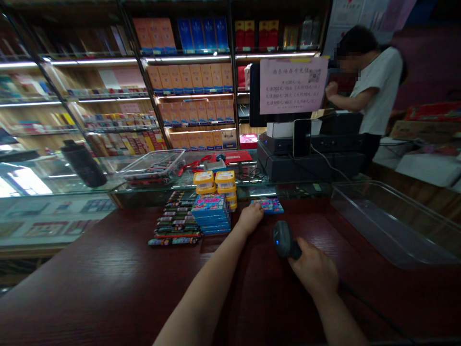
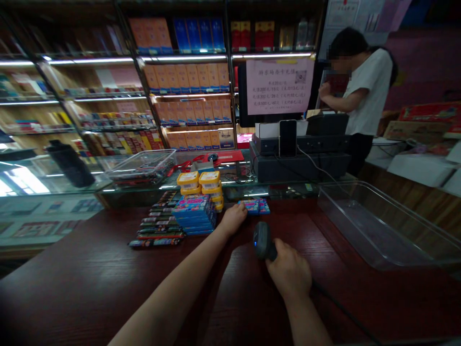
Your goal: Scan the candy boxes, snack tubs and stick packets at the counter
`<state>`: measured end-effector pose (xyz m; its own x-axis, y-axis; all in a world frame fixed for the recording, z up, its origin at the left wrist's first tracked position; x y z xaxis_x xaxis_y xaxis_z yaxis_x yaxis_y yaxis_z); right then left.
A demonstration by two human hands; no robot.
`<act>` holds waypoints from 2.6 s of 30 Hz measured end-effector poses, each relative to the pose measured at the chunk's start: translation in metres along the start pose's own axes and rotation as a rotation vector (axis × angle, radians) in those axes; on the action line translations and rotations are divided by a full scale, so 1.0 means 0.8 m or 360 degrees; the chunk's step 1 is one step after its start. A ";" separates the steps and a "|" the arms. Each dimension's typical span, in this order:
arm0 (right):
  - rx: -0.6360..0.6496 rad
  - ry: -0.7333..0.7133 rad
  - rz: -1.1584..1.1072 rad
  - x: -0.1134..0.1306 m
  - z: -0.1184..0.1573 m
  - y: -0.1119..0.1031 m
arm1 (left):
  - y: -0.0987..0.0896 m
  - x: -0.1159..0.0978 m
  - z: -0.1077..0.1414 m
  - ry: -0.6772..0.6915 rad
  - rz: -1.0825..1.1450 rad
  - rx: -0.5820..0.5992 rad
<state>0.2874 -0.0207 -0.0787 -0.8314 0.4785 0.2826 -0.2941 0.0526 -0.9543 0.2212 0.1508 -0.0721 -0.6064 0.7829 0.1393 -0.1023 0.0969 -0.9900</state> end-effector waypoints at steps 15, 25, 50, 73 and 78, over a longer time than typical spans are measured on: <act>-0.0096 -0.0177 0.0033 0.005 0.002 0.010 | 0.024 0.102 0.217 -0.0360 0.3129 -0.1559; 0.0085 -0.0806 -0.1156 0.051 0.029 -0.002 | 0.048 0.111 0.221 -0.0271 0.3352 -0.1637; -0.0240 -0.0448 -0.0164 0.025 0.024 -0.014 | 0.009 0.105 0.242 -0.0397 0.2288 -0.1531; -0.0532 -0.0553 -0.0066 0.007 0.028 -0.003 | -0.101 0.148 0.232 -0.0388 -0.0054 -0.0924; -0.0497 -0.0509 -0.0028 0.006 0.026 -0.001 | -0.087 0.161 0.231 -0.0296 0.0224 -0.1061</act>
<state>0.2734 -0.0368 -0.0745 -0.9460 0.1824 0.2679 -0.1938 0.3441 -0.9187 0.0041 0.1315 0.0189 -0.7091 0.7034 -0.0489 0.4561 0.4048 -0.7925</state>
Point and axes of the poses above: each hand's wrist, its own z-axis away from the middle knuckle, its own y-axis out of the palm, x = y × z, the point moved 10 cm from there along -z, towards the middle knuckle, and after that the axes turned 15 degrees about x, right-handed, at the moved point
